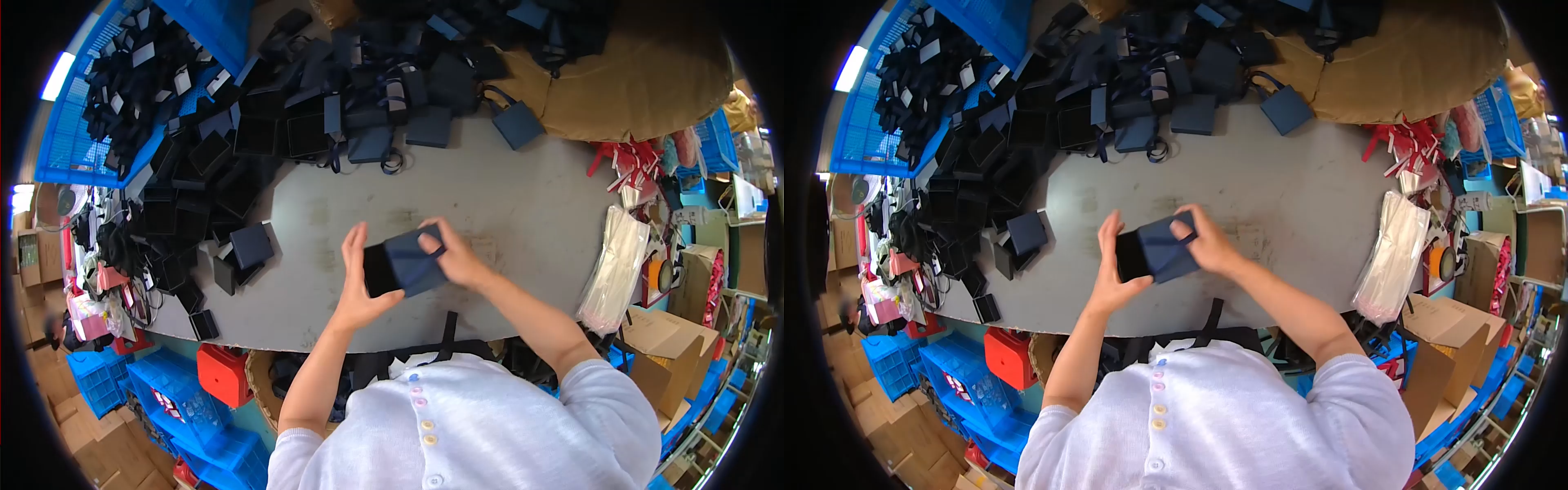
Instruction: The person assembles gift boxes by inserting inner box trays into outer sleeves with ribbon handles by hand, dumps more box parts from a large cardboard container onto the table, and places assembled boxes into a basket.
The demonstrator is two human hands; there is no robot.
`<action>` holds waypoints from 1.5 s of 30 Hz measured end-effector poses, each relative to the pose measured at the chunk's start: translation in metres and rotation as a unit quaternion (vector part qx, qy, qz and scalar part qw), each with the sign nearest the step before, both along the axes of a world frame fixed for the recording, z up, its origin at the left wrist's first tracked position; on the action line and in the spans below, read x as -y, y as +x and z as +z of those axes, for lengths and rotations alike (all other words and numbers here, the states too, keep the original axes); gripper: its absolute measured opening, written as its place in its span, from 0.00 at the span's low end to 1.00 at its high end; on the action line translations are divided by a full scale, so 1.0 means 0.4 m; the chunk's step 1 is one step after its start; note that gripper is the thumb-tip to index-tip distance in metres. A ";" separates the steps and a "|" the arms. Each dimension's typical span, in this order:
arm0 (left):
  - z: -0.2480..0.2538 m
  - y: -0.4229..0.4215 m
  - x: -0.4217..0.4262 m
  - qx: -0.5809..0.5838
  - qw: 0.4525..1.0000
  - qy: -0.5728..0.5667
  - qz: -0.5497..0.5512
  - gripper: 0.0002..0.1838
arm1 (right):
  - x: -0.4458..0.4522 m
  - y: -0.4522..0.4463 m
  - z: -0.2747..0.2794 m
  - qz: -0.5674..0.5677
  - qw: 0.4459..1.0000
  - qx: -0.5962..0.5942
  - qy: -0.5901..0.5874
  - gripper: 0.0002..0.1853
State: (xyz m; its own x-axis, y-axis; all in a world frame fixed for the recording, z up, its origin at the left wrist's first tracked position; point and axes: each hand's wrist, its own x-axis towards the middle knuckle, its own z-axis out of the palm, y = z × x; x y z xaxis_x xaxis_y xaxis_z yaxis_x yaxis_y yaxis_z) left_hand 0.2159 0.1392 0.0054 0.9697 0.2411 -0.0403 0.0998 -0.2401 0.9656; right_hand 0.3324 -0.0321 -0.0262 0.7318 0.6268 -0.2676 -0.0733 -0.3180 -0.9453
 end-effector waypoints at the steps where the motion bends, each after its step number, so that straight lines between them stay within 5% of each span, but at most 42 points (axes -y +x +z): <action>1: -0.015 -0.004 0.007 0.058 0.989 -0.137 0.000 0.47 | -0.017 -0.037 0.006 0.018 1.000 -0.013 -0.002 0.20; 2: 0.003 -0.008 0.035 0.037 0.999 -0.004 0.009 0.38 | -0.041 -0.081 0.010 0.008 1.000 -0.028 -0.005 0.21; 5: -0.017 -0.068 0.018 -0.024 0.991 0.029 0.126 0.23 | -0.058 -0.082 0.012 0.198 0.970 -0.059 0.131 0.45; 6: -0.023 -0.113 -0.002 -0.060 0.989 -0.012 0.133 0.23 | -0.047 -0.047 0.008 0.193 0.971 -0.054 0.129 0.45; 9: -0.009 -0.315 -0.091 -0.154 0.969 0.173 0.084 0.20 | -0.007 0.193 -0.057 0.194 0.929 0.250 -0.190 0.48; 10: -0.033 -0.423 -0.133 -0.216 0.954 0.197 0.059 0.21 | 0.024 0.326 -0.170 0.036 0.895 0.358 -0.264 0.49; 11: -0.076 -0.550 -0.176 -0.252 0.929 0.269 0.000 0.23 | 0.054 0.441 -0.143 -0.088 0.857 0.359 -0.358 0.51; 13: -0.001 -0.620 -0.128 -0.442 0.777 0.448 0.010 0.26 | 0.129 0.594 -0.125 -0.115 0.769 0.400 -0.485 0.55; 14: -0.033 -0.615 -0.136 -0.384 0.844 0.373 0.036 0.28 | 0.146 0.627 -0.133 -0.111 0.739 0.387 -0.541 0.56; 15: -0.035 -0.579 -0.147 -0.317 0.898 0.298 0.063 0.31 | 0.117 0.622 -0.099 -0.118 0.742 0.393 -0.530 0.56; 17: -0.028 -0.439 -0.103 -0.332 0.933 0.014 0.141 0.31 | 0.096 0.564 -0.052 -0.109 0.880 0.169 -0.429 0.58; 19: -0.079 -0.293 -0.050 -0.232 0.946 -0.191 0.124 0.35 | 0.072 0.446 -0.079 0.006 0.985 0.086 -0.146 0.58; 21: -0.045 -0.120 0.019 -0.163 0.966 -0.197 0.027 0.46 | 0.026 0.266 -0.002 0.172 0.984 0.003 0.037 0.58; 23: -0.092 -0.008 0.059 -0.071 0.934 -0.351 0.011 0.55 | -0.006 0.135 0.140 0.272 0.961 0.010 0.055 0.58; 25: -0.012 0.047 0.067 -0.066 0.897 -0.437 0.030 0.57 | -0.007 0.091 0.196 0.272 0.960 0.048 0.055 0.54; 28: 0.037 0.053 0.073 0.001 0.960 -0.274 0.056 0.57 | 0.001 0.122 0.202 0.238 0.963 0.119 0.055 0.45; 30: -0.018 0.038 0.075 -0.007 0.979 -0.194 0.070 0.58 | -0.024 0.100 0.223 0.136 0.974 0.177 0.048 0.27; 31: -0.047 0.029 0.077 -0.015 0.990 -0.111 0.081 0.58 | -0.047 0.078 0.216 0.141 0.973 0.175 0.049 0.27; 32: -0.039 0.033 0.086 0.045 0.994 0.042 0.094 0.57 | -0.073 0.061 0.200 0.152 0.956 0.250 -0.014 0.23; 33: -0.036 0.033 0.089 0.041 0.993 0.043 0.104 0.57 | -0.097 0.048 0.181 0.164 0.929 0.322 -0.075 0.18; 34: -0.036 0.027 0.092 0.033 0.993 0.056 0.094 0.56 | -0.125 0.045 0.159 0.114 0.894 0.433 0.014 0.10; 35: -0.038 0.021 0.094 0.024 0.994 0.068 0.086 0.56 | -0.145 0.042 0.167 0.127 0.895 0.427 0.021 0.10; 37: -0.067 0.009 0.098 0.021 0.991 0.041 0.124 0.55 | -0.172 0.048 0.194 -0.026 0.849 0.495 0.182 0.07; 38: -0.059 0.000 0.095 0.049 0.987 -0.040 0.146 0.55 | -0.172 0.037 0.168 -0.100 0.920 0.340 0.168 0.08; 39: -0.049 -0.007 0.087 0.081 0.976 -0.118 0.163 0.55 | -0.184 0.050 0.135 -0.091 0.922 0.335 0.172 0.08; 41: -0.037 -0.014 0.065 0.122 0.971 -0.102 0.176 0.56 | -0.212 0.087 0.062 -0.069 0.990 0.064 0.102 0.18; 42: -0.033 -0.014 0.054 0.110 0.977 -0.086 0.162 0.57 | -0.204 0.067 0.036 -0.006 0.962 -0.262 0.081 0.26; 44: -0.042 -0.015 0.019 0.106 0.982 -0.098 0.121 0.59 | -0.200 0.050 0.001 0.027 0.955 -0.288 0.060 0.27; 45: -0.049 -0.021 -0.041 0.119 0.985 0.093 0.077 0.58 | -0.203 0.050 -0.010 0.055 0.947 -0.315 0.040 0.27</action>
